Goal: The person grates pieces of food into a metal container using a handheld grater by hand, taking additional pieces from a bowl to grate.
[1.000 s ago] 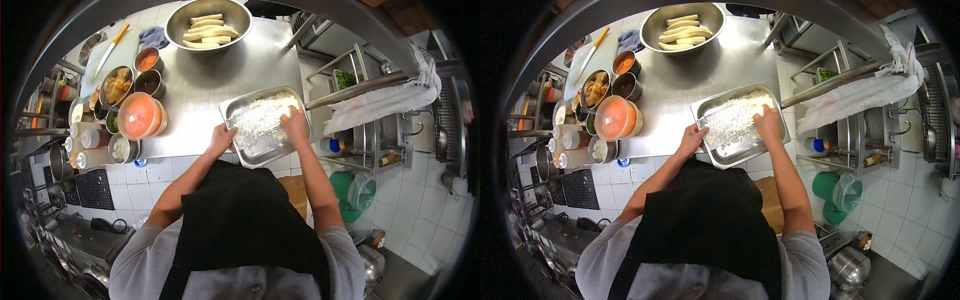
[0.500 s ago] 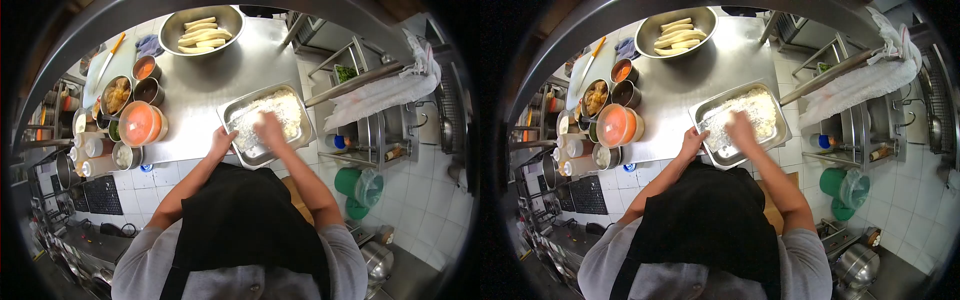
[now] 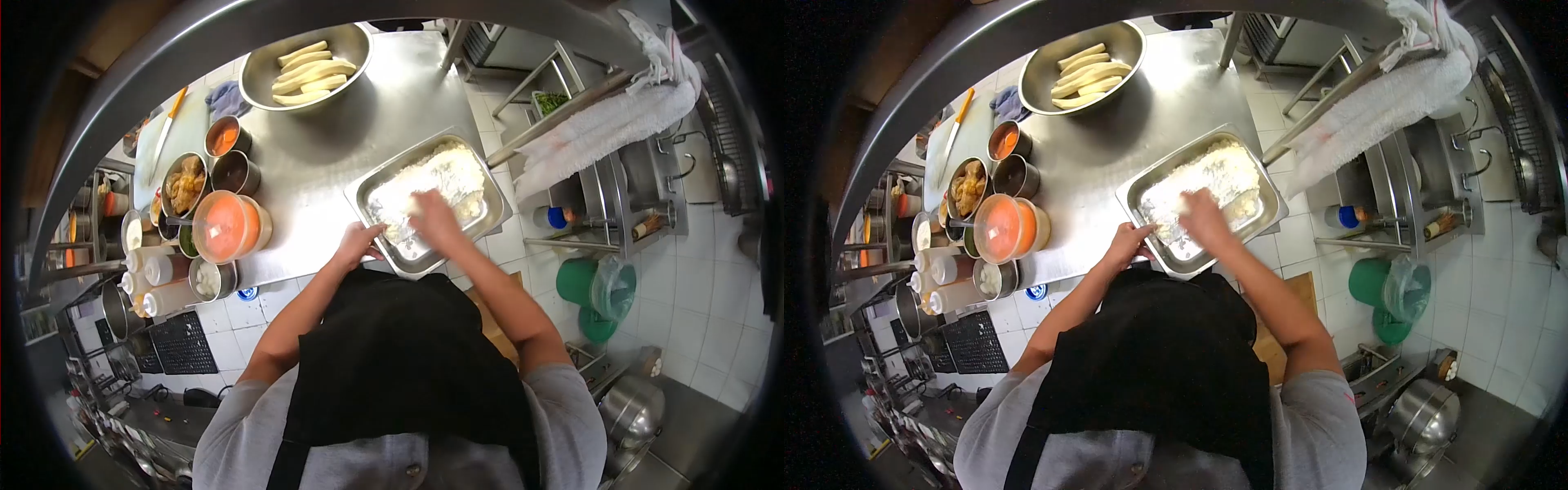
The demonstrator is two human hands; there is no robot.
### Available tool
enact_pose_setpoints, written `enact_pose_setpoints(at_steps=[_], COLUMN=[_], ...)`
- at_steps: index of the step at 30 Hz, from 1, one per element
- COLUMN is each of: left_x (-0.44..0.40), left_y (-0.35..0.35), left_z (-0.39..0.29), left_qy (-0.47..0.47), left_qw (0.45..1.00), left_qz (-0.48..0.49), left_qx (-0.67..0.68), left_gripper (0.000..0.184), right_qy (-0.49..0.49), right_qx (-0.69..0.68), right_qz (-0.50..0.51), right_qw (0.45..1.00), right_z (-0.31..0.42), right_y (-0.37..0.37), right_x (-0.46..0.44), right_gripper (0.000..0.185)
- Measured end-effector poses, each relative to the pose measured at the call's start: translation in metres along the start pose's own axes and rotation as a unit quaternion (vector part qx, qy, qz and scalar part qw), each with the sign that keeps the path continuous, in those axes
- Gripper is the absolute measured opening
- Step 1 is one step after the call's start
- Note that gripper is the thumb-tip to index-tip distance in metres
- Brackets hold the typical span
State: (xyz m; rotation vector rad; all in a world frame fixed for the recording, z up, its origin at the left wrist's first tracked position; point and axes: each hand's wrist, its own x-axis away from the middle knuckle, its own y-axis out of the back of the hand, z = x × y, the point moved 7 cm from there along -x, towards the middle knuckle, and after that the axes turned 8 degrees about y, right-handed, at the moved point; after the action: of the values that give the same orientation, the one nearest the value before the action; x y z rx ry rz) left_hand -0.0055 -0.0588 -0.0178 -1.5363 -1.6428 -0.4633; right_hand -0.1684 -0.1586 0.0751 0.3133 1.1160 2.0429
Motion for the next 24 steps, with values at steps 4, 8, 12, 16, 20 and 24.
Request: enact_pose_setpoints(at_steps=[4,8,12,16,20,24], left_x=[0.016,0.034,0.098,0.084,0.043,0.050], left_y=[-0.009,0.015,0.001,-0.030,-0.039,-0.037], left_z=[-0.016,-0.026,-0.099,-0.133,-0.130,-0.154], left_qy=[-0.086,-0.117,-0.373,-0.472,-0.400,-0.457], left_qw=[0.995,0.979,0.804,0.704,0.632,0.606], left_qz=[-0.014,-0.161,-0.331,-0.263,-0.234,-0.318], left_qx=[0.051,-0.051,-0.324,-0.461,-0.621,-0.568], left_gripper=[0.034,0.039,0.036,0.028,0.018,0.038], right_qy=[-0.004,-0.010,-0.092,-0.099,-0.018,-0.023], right_qx=[-0.039,-0.038,-0.055,-0.063,-0.014,0.006], right_qz=[-0.027,-0.113,-0.094,-0.126,-0.157,-0.141], right_qw=[0.999,0.993,0.990,0.985,0.987,0.990], right_z=[0.005,-0.011,-0.024,-0.029,-0.014,-0.011], right_y=[0.030,0.052,0.083,0.080,0.052,0.044], right_x=[-0.019,-0.012,0.000,0.001,-0.002,-0.002], right_gripper=[0.043,0.035,0.039,0.041,0.042,0.040])
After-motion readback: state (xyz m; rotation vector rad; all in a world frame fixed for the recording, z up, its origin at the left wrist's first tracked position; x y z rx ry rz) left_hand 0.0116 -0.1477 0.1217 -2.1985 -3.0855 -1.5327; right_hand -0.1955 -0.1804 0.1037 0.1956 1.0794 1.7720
